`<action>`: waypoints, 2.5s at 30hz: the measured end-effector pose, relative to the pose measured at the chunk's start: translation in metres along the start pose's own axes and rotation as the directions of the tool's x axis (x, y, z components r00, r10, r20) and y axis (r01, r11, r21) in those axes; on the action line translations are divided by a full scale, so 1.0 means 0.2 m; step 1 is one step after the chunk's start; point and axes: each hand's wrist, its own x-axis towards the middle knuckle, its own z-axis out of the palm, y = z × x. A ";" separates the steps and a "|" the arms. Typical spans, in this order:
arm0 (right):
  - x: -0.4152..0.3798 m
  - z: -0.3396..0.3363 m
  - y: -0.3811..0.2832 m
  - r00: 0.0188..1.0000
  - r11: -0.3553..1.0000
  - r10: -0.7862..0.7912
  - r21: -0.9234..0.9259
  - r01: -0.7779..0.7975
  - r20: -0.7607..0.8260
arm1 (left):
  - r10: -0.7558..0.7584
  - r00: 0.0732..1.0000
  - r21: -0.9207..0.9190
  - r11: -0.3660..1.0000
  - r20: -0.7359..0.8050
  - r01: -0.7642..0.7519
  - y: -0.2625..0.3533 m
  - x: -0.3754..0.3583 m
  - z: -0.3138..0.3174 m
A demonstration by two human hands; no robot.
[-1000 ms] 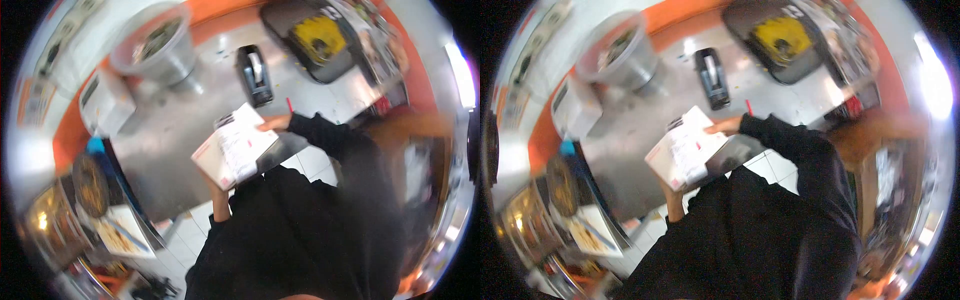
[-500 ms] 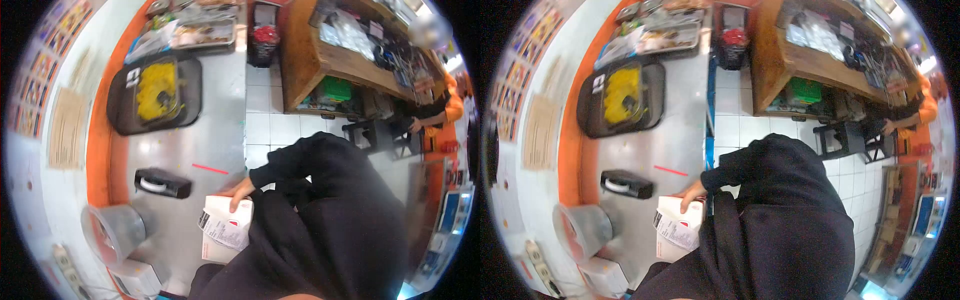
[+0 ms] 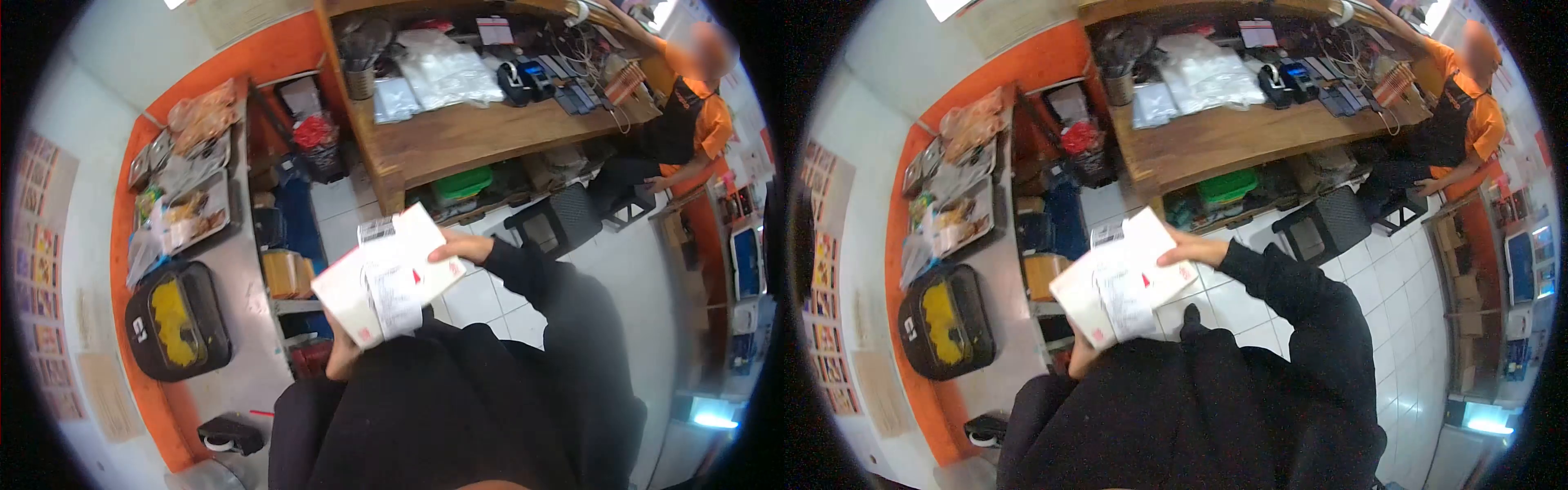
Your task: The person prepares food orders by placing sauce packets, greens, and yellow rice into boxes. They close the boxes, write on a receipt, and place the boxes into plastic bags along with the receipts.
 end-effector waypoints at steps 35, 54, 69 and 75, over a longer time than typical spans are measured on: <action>0.70 -3.47 0.13 0.922 0.174 -0.300 -0.964 -0.201 -0.247 | 0.715 0.263 0.719 0.688 -0.648 -0.097 -0.12 1.82 0.31; 0.67 -3.38 0.30 0.875 0.136 -0.481 -0.982 0.131 0.050 | 0.489 0.870 0.983 -0.180 0.063 0.030 -1.47 3.19 0.76; 0.71 -3.43 0.15 0.883 0.267 -0.450 -0.964 -0.008 -0.132 | 0.366 0.911 0.774 -0.515 -0.191 0.369 -1.54 3.15 0.74; 0.71 -3.40 0.18 0.809 0.260 -0.580 -0.963 0.071 -0.097 | 0.371 0.881 0.859 -0.303 -0.293 0.413 -1.40 2.98 0.66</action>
